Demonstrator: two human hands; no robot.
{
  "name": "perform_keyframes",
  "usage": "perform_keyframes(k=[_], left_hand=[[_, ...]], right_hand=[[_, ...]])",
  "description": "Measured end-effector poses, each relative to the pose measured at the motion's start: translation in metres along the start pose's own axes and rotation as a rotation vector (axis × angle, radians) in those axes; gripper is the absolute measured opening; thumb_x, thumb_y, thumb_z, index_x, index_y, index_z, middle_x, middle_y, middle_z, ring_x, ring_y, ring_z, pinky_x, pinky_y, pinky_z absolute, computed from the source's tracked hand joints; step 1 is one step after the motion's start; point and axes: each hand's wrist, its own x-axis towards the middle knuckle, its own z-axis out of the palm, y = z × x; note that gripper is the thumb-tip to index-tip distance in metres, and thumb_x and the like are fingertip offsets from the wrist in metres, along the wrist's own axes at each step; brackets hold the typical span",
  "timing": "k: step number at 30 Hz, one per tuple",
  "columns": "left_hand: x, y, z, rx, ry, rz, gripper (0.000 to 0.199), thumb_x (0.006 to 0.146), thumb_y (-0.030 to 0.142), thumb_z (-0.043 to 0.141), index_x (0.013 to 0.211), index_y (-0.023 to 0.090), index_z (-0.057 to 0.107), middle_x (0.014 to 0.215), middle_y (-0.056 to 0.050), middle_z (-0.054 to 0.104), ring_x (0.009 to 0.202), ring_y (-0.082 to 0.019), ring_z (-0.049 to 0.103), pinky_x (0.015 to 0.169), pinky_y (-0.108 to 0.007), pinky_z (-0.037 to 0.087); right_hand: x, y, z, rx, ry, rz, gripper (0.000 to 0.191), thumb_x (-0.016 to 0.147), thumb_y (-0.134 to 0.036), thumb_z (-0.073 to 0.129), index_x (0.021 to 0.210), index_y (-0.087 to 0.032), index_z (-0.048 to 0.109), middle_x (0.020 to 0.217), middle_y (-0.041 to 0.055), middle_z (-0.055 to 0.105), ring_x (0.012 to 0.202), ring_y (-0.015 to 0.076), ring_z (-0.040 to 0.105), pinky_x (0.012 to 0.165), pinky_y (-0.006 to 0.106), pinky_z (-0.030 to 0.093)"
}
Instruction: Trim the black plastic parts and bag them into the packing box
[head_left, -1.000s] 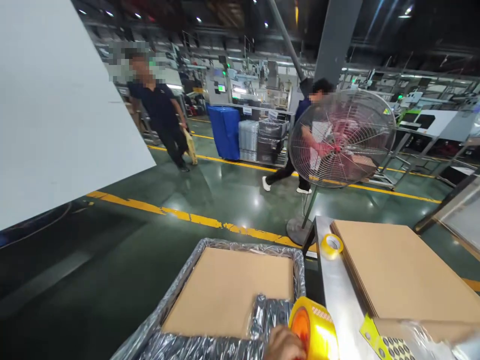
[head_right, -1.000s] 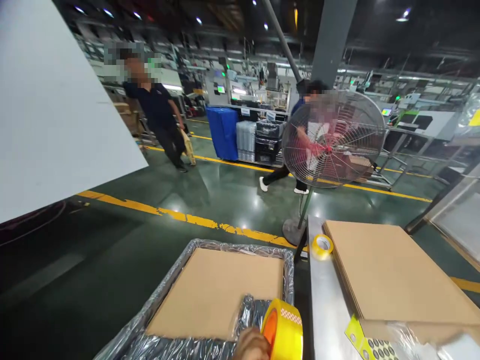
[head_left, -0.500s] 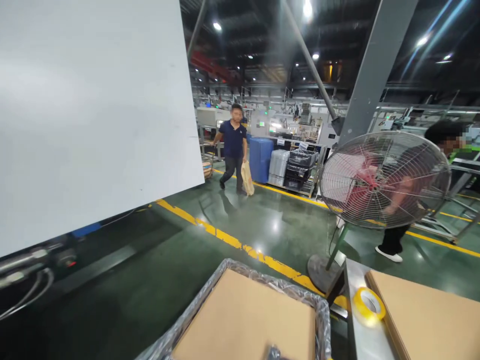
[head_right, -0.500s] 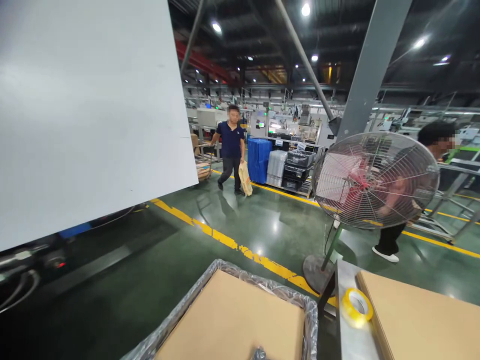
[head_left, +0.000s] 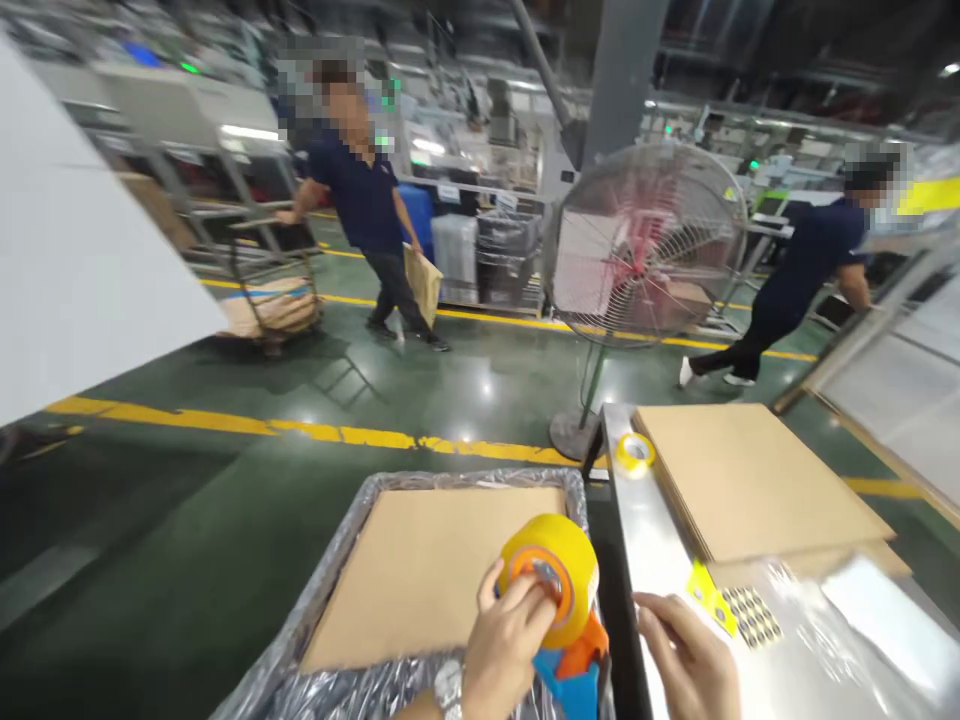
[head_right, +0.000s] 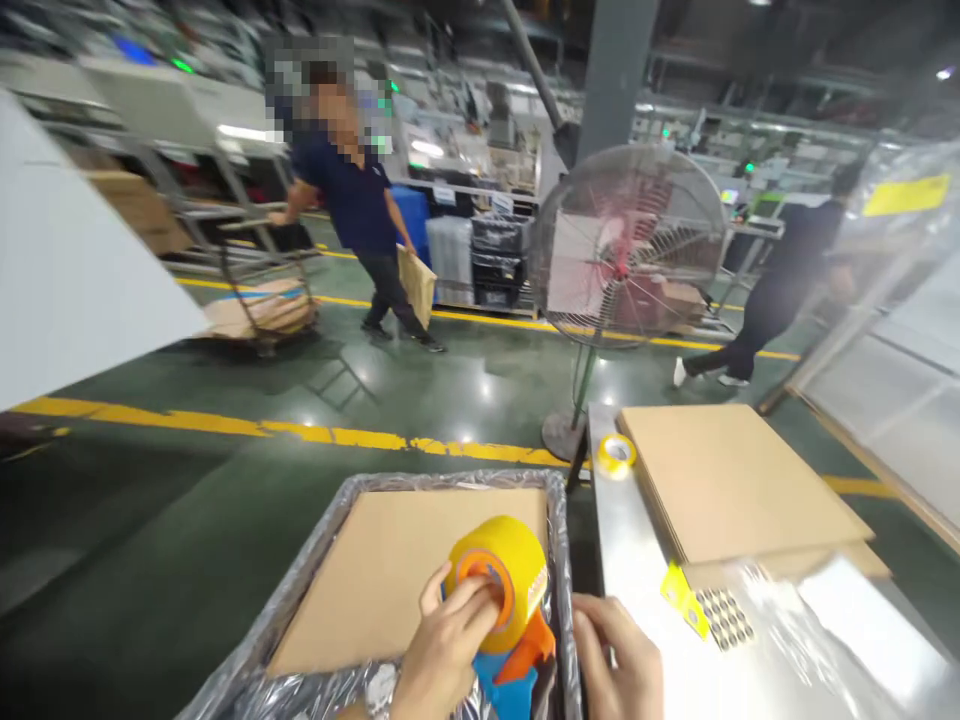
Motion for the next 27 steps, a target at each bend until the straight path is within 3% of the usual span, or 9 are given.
perform_keyframes(k=[3, 9, 16, 19, 22, 27], left_hand=[[0.0, -0.002, -0.003, 0.111, -0.043, 0.097, 0.055, 0.058, -0.005, 0.038, 0.1, 0.026, 0.056, 0.1, -0.002, 0.066, 0.098, -0.022, 0.054, 0.1, -0.045, 0.002], [0.0, -0.012, -0.001, 0.158, -0.094, 0.162, 0.052, 0.062, 0.0, 0.039, 0.102, 0.027, 0.058, 0.099, -0.004, 0.066, 0.095, -0.026, 0.054, 0.099, -0.045, 0.005], [0.005, -0.005, 0.0, 0.203, -0.046, 0.222, 0.047, 0.061, 0.001, 0.041, 0.096, 0.027, 0.059, 0.094, -0.003, 0.068, 0.09, -0.026, 0.055, 0.099, -0.04, -0.005], [0.007, 0.004, 0.0, 0.262, 0.028, 0.249, 0.046, 0.059, 0.0, 0.038, 0.09, 0.026, 0.058, 0.089, 0.0, 0.069, 0.086, -0.022, 0.057, 0.099, -0.04, -0.001], [0.008, 0.012, 0.001, 0.261, 0.094, 0.16, 0.04, 0.06, 0.001, 0.037, 0.085, 0.024, 0.058, 0.085, 0.001, 0.069, 0.087, -0.02, 0.056, 0.099, -0.042, 0.007], [0.008, 0.017, 0.002, 0.272, 0.104, 0.142, 0.036, 0.063, 0.001, 0.038, 0.083, 0.023, 0.059, 0.081, 0.0, 0.068, 0.087, -0.019, 0.056, 0.099, -0.041, 0.01]], right_hand=[[-0.001, -0.009, 0.021, 0.013, -0.082, -0.042, 0.02, 0.079, -0.034, 0.051, 0.086, -0.021, 0.065, 0.071, 0.0042, 0.062, 0.061, 0.0144, 0.057, 0.055, 0.023, 0.047], [-0.013, -0.01, 0.041, -0.054, -0.006, 0.02, 0.016, 0.08, -0.026, 0.049, 0.079, -0.018, 0.063, 0.065, 0.002, 0.06, 0.053, 0.0116, 0.054, 0.05, 0.02, 0.042], [-0.017, -0.015, 0.047, -0.243, 0.093, 0.007, 0.018, 0.078, -0.019, 0.046, 0.073, -0.016, 0.064, 0.058, 0.0013, 0.057, 0.05, 0.0107, 0.052, 0.046, 0.019, 0.039], [-0.016, -0.017, 0.047, -0.262, 0.13, -0.028, 0.019, 0.077, -0.017, 0.046, 0.072, -0.016, 0.064, 0.056, 0.0007, 0.056, 0.049, 0.01, 0.05, 0.045, 0.019, 0.038], [-0.016, -0.016, 0.045, -0.219, 0.137, -0.055, 0.019, 0.078, -0.016, 0.045, 0.074, -0.017, 0.064, 0.058, 0.0006, 0.056, 0.051, 0.0098, 0.051, 0.048, 0.019, 0.038], [-0.016, -0.017, 0.037, -0.201, 0.073, -0.065, 0.018, 0.079, -0.015, 0.043, 0.076, -0.017, 0.06, 0.062, 0.0006, 0.056, 0.054, 0.0095, 0.049, 0.051, 0.019, 0.036]])
